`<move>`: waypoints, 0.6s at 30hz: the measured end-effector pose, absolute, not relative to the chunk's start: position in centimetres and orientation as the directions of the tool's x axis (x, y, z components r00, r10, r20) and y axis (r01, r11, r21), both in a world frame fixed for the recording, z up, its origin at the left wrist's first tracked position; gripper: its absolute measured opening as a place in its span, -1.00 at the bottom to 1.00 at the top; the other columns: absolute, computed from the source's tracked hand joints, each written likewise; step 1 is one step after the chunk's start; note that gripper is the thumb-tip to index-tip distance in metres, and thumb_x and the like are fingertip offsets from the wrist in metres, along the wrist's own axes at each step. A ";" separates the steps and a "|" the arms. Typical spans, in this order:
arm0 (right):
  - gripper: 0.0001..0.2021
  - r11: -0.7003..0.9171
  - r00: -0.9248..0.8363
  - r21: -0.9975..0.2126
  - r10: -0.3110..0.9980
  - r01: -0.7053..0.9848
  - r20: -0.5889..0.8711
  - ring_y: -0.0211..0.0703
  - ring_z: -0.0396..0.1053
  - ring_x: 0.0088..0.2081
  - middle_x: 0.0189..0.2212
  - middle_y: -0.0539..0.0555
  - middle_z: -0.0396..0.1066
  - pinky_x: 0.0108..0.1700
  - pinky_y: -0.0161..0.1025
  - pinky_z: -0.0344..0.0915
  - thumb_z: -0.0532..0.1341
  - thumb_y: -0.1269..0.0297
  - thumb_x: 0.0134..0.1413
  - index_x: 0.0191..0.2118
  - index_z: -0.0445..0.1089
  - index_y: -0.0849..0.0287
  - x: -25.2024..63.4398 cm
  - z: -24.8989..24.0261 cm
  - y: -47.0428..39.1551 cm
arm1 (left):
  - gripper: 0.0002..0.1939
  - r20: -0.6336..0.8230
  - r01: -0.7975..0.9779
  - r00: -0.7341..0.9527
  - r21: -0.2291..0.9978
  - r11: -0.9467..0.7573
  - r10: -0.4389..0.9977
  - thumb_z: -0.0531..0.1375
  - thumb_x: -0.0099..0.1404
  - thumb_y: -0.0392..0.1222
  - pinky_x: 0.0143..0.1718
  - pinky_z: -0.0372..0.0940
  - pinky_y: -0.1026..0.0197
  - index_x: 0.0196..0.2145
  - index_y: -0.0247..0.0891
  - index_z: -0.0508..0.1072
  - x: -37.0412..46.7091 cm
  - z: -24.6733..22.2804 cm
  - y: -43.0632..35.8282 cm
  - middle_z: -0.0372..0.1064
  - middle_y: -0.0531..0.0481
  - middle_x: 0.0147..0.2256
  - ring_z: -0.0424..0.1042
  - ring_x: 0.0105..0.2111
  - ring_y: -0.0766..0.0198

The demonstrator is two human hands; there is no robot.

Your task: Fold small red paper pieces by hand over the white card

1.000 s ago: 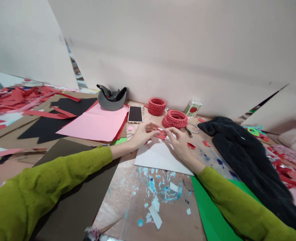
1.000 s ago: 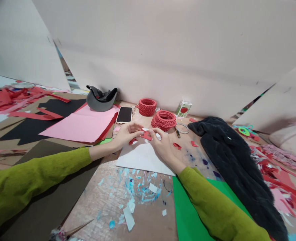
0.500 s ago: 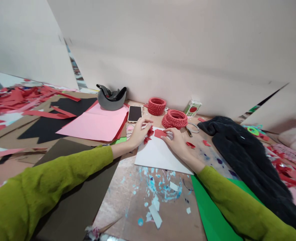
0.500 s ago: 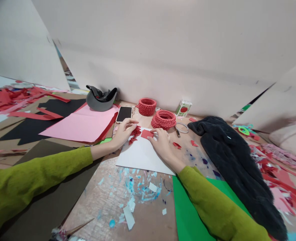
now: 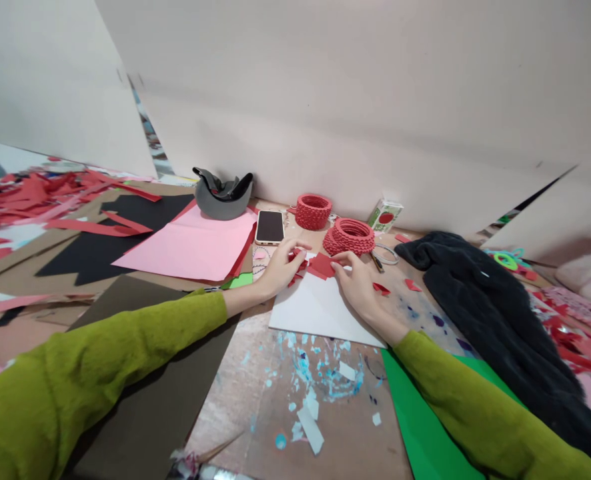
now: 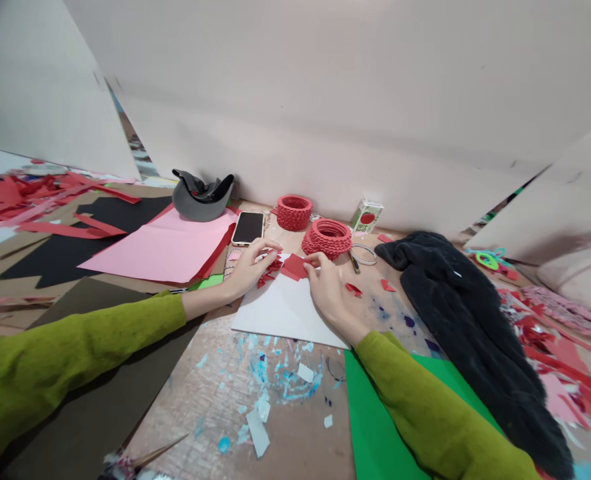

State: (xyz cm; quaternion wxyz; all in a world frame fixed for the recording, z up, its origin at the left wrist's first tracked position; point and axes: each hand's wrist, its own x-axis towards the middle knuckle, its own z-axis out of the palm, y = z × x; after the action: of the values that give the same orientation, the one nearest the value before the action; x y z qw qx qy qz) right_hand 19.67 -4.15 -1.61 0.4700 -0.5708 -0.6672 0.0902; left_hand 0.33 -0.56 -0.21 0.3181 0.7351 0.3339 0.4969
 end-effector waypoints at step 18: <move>-0.87 0.459 0.096 -0.659 0.774 0.595 0.625 -0.05 0.37 -0.17 -0.27 0.08 0.47 -0.05 -0.09 0.25 0.13 0.22 0.15 -0.28 0.39 0.11 18.7 0.0 -5.3 | -0.72 0.555 0.157 0.370 0.753 -0.639 0.745 0.15 0.27 -0.18 0.06 0.19 0.10 -0.05 -0.23 0.41 0.3 0.4 -1.8 0.38 -0.11 -0.02 0.35 0.00 0.15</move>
State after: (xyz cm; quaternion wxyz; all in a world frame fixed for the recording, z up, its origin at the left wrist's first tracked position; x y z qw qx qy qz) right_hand 18.66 -5.33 -0.03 0.5334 -0.5133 -0.6671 0.0839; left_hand 0.35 -1.76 0.36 0.3072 0.7686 0.2934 0.4783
